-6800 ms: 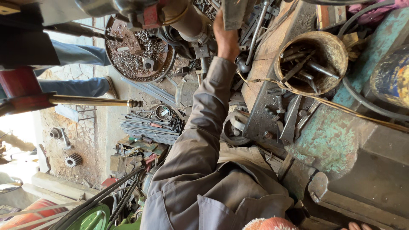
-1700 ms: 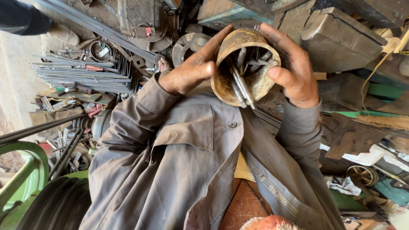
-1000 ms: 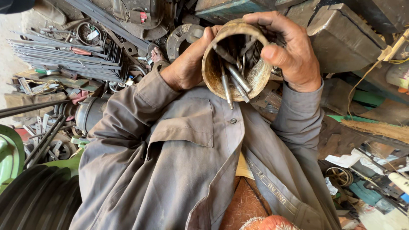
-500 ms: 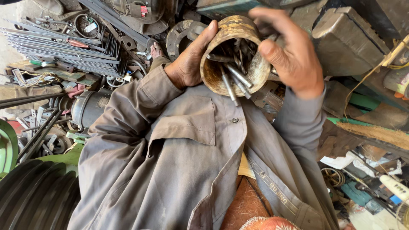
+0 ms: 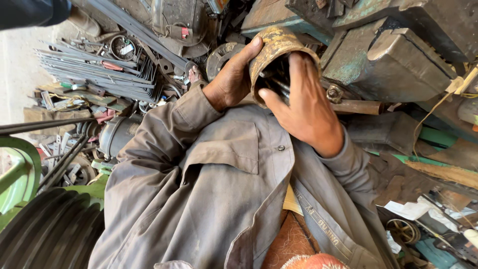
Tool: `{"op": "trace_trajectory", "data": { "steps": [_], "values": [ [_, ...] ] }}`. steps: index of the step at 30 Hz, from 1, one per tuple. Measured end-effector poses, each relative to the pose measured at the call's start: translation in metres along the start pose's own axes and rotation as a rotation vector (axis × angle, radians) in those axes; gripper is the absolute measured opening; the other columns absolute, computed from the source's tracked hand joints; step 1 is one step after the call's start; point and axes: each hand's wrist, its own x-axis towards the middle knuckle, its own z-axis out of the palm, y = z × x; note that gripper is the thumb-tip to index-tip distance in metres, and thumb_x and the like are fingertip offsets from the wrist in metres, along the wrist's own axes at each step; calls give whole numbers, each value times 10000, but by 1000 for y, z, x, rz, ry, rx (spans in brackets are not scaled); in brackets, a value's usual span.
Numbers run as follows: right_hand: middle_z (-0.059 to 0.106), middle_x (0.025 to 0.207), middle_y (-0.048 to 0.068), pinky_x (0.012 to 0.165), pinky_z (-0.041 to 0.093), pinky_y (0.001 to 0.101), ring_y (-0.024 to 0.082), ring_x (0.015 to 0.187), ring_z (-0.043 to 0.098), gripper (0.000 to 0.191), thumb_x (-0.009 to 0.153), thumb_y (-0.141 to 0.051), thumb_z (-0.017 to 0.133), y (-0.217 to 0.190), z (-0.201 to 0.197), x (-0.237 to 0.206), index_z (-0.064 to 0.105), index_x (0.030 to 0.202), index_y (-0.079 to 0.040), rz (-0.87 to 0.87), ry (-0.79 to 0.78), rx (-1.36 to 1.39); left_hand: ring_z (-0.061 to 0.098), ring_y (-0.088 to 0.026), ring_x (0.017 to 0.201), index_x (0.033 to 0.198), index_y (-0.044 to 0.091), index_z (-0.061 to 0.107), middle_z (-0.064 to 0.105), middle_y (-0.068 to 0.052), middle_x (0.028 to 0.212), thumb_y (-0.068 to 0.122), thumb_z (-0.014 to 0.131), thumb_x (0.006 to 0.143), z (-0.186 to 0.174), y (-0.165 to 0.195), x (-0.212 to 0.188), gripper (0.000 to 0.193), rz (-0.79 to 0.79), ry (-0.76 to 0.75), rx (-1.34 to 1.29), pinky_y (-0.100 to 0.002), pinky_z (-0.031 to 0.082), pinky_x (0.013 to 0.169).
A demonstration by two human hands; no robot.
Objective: The person handles a metal component, then picks up a cylindrical container filled with metal rods and bolts. They repeatedly reach into the container, pick out individual rods, and place them back inside, seemingly sorting or organizing the contents.
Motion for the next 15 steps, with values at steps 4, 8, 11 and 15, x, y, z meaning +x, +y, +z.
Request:
{"op": "trace_trajectory", "data": {
  "steps": [4,8,11,15],
  "values": [
    [521,1424,328,1160,394,521,490,1330,510,709,1013,-253,789,7,12,9,394,1477,110,-7,103,69,599,-250,1345,1474,42,541,633,-119,1433,511,558,1070,-5,-6,0,619,58,24,80,-432,471,1206],
    [583,1282,263,1080,433,512,448,1202,558,542,941,-223,789,5,11,17,553,1353,37,52,104,39,620,-268,1263,1446,17,559,644,-146,1372,522,553,1126,-7,-10,-1,598,84,30,89,-455,507,1122],
    [586,1247,258,1036,439,509,437,1166,555,447,937,-201,778,3,5,13,617,1301,5,-19,35,-13,642,-272,1225,1427,58,562,652,-138,1349,562,524,1059,-7,-7,-3,625,-16,49,-1,-472,545,1025],
    [607,1168,226,984,473,493,399,1097,568,305,954,-145,752,0,-10,4,657,1214,-18,-124,-81,-151,617,-253,1311,1465,68,544,633,-128,1418,568,515,1032,-5,-4,-3,662,-40,46,-36,-455,525,1136]
  ]
}}
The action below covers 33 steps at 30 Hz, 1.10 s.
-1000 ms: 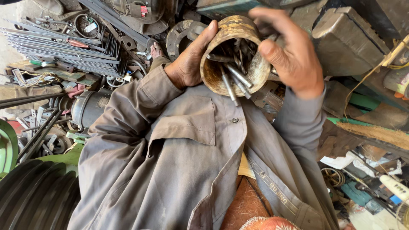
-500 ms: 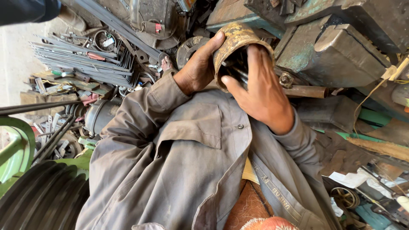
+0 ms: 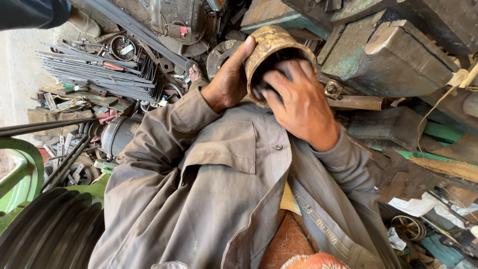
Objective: The person handles a metal component, then picks up a cylindrical container filled with metal rods and bolts. They repeatedly reach into the container, pick out individual rods, and place them back inside, seemingly sorting or organizing the contents.
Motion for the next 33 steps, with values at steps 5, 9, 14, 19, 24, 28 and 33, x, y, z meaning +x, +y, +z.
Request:
{"op": "trace_trajectory", "data": {
  "steps": [5,9,14,19,24,28,33],
  "values": [
    [631,1186,174,956,530,435,361,1137,603,328,925,-103,768,-8,-16,-9,667,1223,-11,-100,-8,-10,584,-247,1372,1503,72,523,611,-118,1467,550,526,1073,4,-2,-1,643,41,-50,36,-426,474,1222],
    [638,1233,148,1008,543,420,340,1216,609,338,905,-58,771,-14,-26,-14,669,1224,-12,-178,24,-69,585,-229,1370,1521,75,520,610,-103,1470,561,513,1087,6,-2,-5,652,19,-72,9,-416,470,1227],
    [641,1286,127,1036,501,446,318,1247,599,345,899,-59,792,-17,-29,-15,683,1224,-20,-263,88,-165,614,-246,1325,1498,73,531,633,-119,1435,613,499,1050,9,1,-8,702,-11,-80,-48,-439,502,1187],
    [662,1303,100,1129,417,490,301,1273,600,345,893,-72,811,-17,-27,-18,701,1219,-64,-302,121,-158,614,-248,1323,1495,73,533,635,-122,1439,635,504,1032,10,3,-9,728,-5,-86,-56,-437,509,1178],
    [696,1269,77,1182,319,548,286,1246,609,338,889,-150,833,-9,-26,-25,730,1211,-120,-335,98,-172,605,-237,1335,1497,80,529,621,-113,1452,622,508,1027,8,3,-10,718,13,-54,-40,-436,505,1186],
    [700,1254,111,1164,291,571,289,1197,622,344,916,-291,791,-2,-25,-30,739,1202,-107,-372,77,-124,603,-243,1346,1508,68,531,614,-122,1470,630,506,1040,6,3,-10,731,7,-106,-70,-437,503,1198],
    [695,1244,100,1135,399,548,304,1201,624,322,992,-378,738,5,-32,-41,727,1176,-113,-357,197,-61,583,-242,1393,1539,67,510,595,-120,1512,633,504,1041,7,3,-8,754,13,-121,-75,-425,480,1249]
  ]
}}
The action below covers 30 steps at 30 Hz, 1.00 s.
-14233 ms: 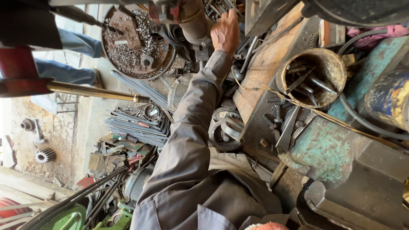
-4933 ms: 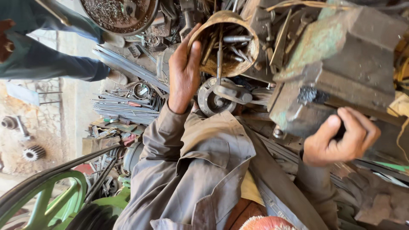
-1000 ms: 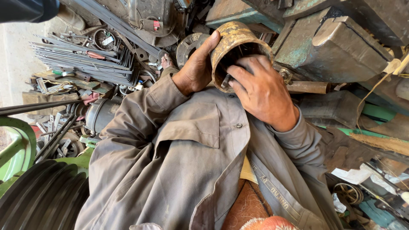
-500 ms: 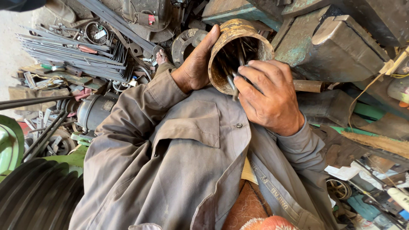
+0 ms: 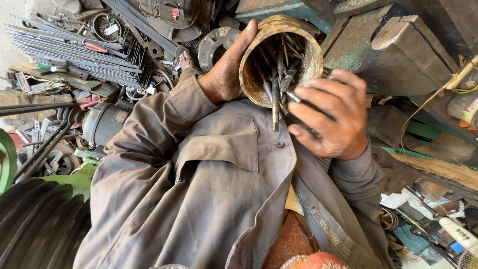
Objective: The person handles a metal component, then picks up a cylindrical container filled with metal rods and bolts. They repeatedly reach into the container, pick out individual rods, and place them back inside, seemingly sorting or organizing the contents.
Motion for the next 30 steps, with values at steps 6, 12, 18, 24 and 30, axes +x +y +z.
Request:
{"op": "trace_trajectory", "data": {
  "steps": [6,12,18,24,30],
  "values": [
    [712,1188,106,1040,471,529,321,1141,650,323,1024,-369,744,3,-7,-8,711,1148,-73,65,127,-46,580,-247,1393,1537,76,497,581,-129,1515,657,524,996,2,1,-1,794,-15,11,52,-444,489,1234],
    [752,1080,122,964,499,523,317,1051,680,328,984,-337,759,7,-10,-11,686,1098,-39,85,149,-78,572,-251,1394,1534,91,501,584,-122,1511,692,539,958,1,-3,0,833,-59,19,72,-448,493,1222],
    [745,1138,101,1004,499,496,294,1089,676,323,1058,-330,768,10,-13,-11,675,1185,-49,63,150,-65,557,-246,1406,1542,101,491,561,-112,1527,682,548,962,2,-3,0,822,-67,48,58,-465,486,1241],
    [731,1095,110,919,531,452,290,1038,680,311,1027,-317,767,16,-12,-9,689,1162,-48,43,167,-14,541,-235,1421,1545,112,479,559,-102,1530,688,533,967,3,1,3,817,-22,41,134,-446,461,1248],
    [730,1121,129,813,593,376,280,1066,713,292,1010,-229,777,14,-19,2,676,1199,-29,91,168,163,518,-233,1445,1556,81,478,552,-103,1542,655,502,1020,5,3,5,786,-6,32,86,-421,427,1279]
  ]
}}
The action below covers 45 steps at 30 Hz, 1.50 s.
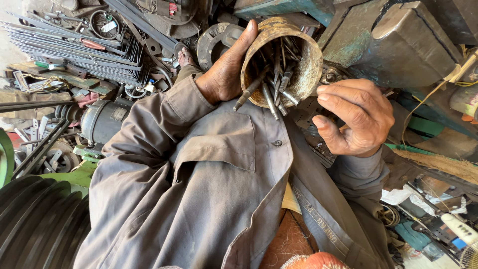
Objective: The person handles a metal component, then picks up a cylindrical container filled with metal rods and bolts. They repeatedly reach into the container, pick out individual rods, and place them back inside, seemingly sorting or organizing the contents.
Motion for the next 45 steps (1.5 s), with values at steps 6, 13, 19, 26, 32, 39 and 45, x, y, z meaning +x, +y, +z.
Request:
{"op": "trace_trajectory", "data": {
  "steps": [6,13,19,26,32,39,45],
  "values": [
    [684,1263,214,961,587,445,346,1155,699,282,993,-123,714,-20,2,22,658,1232,14,235,-193,103,568,-224,1395,1529,59,506,605,-112,1488,595,504,1061,3,2,2,712,49,34,31,-407,448,1258],
    [531,1272,350,1040,459,545,469,1144,578,585,996,-253,718,-2,65,35,502,1353,157,379,-354,-212,631,-220,1301,1486,54,538,643,-109,1413,550,524,1069,1,2,0,649,59,97,220,-401,526,1127],
    [556,1252,284,990,456,534,450,1124,577,424,981,-209,707,10,84,32,599,1294,56,353,-289,-193,627,-239,1303,1470,62,546,641,-120,1407,558,506,1067,-4,4,1,641,74,128,184,-421,534,1119],
    [646,1233,214,937,442,492,361,1061,601,355,993,-190,652,2,67,31,623,1271,30,234,-475,-130,592,-259,1347,1485,51,529,614,-139,1447,564,491,1075,-3,7,1,658,95,158,100,-422,481,1201],
    [632,1315,210,1056,452,493,380,1196,608,382,996,-175,668,-4,46,29,601,1313,28,192,-401,-8,594,-262,1336,1491,55,521,618,-141,1435,597,473,1059,2,9,2,695,64,142,87,-433,486,1191],
    [622,1312,223,1048,477,494,416,1207,597,363,995,-130,681,1,35,40,608,1309,37,223,-351,-6,615,-248,1334,1485,57,529,631,-125,1434,583,497,1050,-1,17,-1,683,65,32,28,-416,509,1190],
    [654,1241,242,1002,493,528,433,1173,600,344,909,-183,668,29,82,72,669,1200,1,-13,-373,-280,629,-276,1218,1473,86,538,634,-130,1393,583,594,995,0,23,3,692,108,299,282,-459,554,996]
  ]
}}
